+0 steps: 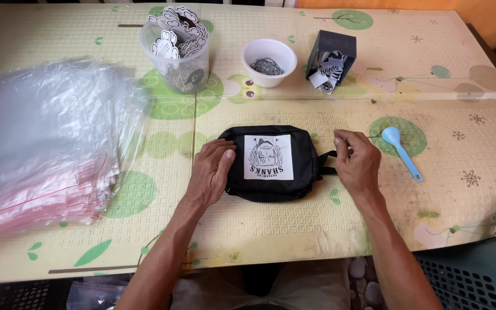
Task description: The person wipes the surface of a black bag with a blue plastic spoon. Then, they place a white sticker with a logo onto the bag and press it down. Finally, they attach a metal chain and a small charm to the bag's zipper pull.
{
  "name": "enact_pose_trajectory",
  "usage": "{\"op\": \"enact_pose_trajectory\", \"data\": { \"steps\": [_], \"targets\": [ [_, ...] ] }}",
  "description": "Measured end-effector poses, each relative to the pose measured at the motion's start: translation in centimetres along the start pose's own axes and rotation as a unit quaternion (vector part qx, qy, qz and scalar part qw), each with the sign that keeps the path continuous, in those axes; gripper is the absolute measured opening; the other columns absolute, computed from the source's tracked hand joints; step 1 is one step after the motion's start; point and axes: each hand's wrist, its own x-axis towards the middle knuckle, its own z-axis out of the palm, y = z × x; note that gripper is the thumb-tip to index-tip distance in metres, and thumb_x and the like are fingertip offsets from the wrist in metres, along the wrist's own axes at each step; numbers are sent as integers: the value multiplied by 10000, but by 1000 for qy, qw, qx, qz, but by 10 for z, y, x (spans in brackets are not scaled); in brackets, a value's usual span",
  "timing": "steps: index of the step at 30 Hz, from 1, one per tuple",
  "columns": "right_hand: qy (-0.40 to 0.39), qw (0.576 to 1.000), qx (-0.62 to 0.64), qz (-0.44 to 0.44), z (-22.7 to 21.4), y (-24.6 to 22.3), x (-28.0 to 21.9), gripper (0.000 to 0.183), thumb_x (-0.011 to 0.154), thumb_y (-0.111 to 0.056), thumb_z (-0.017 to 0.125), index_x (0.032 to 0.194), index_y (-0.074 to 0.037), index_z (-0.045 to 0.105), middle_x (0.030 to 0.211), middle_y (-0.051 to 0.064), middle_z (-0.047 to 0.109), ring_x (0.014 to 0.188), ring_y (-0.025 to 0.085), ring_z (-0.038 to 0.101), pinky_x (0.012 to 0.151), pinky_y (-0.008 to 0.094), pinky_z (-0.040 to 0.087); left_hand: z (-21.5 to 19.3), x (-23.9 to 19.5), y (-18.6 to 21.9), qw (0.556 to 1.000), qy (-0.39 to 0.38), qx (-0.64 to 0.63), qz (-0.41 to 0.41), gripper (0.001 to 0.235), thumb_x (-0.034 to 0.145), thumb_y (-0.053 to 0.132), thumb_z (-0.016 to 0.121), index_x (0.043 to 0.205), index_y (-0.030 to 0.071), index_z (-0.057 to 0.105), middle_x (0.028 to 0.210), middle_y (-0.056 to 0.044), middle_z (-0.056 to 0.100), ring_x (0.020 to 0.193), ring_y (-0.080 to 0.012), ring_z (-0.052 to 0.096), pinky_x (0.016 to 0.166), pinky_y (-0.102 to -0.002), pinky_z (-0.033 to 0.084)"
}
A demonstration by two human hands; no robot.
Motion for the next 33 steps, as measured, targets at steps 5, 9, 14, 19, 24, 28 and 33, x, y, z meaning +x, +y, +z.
{"op": "enact_pose_trajectory", "data": {
  "steps": [5, 9, 14, 19, 24, 28, 33],
  "targets": [
    [-42, 999, 31, 11, 15, 17, 28, 151, 1008, -85, 717, 1147, -84, 776, 985, 116, 744, 853, 249, 744, 660, 306, 588, -1, 1, 2, 1000, 2, -12, -16, 453, 1105, 377, 437, 1121, 55, 756, 1143, -157, 742, 1241, -372, 624, 1045, -462, 499],
    [-74, 996, 45, 9, 29, 14, 41, 137, 1022, -76, 695, 1131, -33, 766, 946, 174, 733, 857, 301, 743, 650, 340, 587, -4, 2, 5, 1000, 5, -20, -20, 457, 1112, 362, 417, 1111, 61, 761, 1122, -149, 748, 1231, -372, 630, 1023, -456, 506],
    [-114, 992, 50, 1, 47, 13, 45, 134, 1029, -104, 697, 1118, -36, 770, 918, 173, 738, 850, 316, 744, 632, 352, 596, -3, 1, 2, 999, 8, -18, -26, 462, 1116, 371, 403, 1108, 79, 761, 1120, -119, 751, 1241, -343, 630, 1014, -439, 504],
    [-151, 987, 45, -4, 58, 4, 49, 133, 1041, -128, 682, 1099, -61, 780, 895, 174, 737, 843, 334, 741, 622, 382, 604, -3, 0, 1, 1000, 8, -3, -29, 455, 1112, 377, 414, 1098, 83, 761, 1121, -108, 754, 1243, -337, 629, 1009, -434, 504],
    [-144, 985, 93, -32, 64, -41, 69, 144, 1039, -102, 675, 1118, -21, 765, 925, 197, 738, 868, 342, 740, 677, 379, 602, -3, 2, 6, 1000, 24, -8, -12, 449, 1107, 360, 439, 1065, 53, 764, 1074, -143, 759, 1190, -370, 655, 997, -433, 529],
    [-143, 982, 105, -70, 85, -61, 104, 152, 1038, -89, 675, 1135, -25, 773, 917, 192, 742, 871, 345, 741, 690, 377, 605, -4, 2, 6, 999, 30, -13, -9, 442, 1105, 348, 448, 1058, 40, 761, 1070, -156, 759, 1183, -385, 658, 993, -440, 537],
    [-99, 987, -7, -127, 124, -15, 172, 109, 1008, -58, 682, 1057, -88, 775, 876, 135, 747, 924, 358, 733, 846, 439, 576, -6, 1, 7, 1000, 20, -6, -17, 441, 1105, 364, 441, 1070, 62, 761, 1087, -137, 759, 1192, -363, 658, 988, -431, 539]
  ]
}}
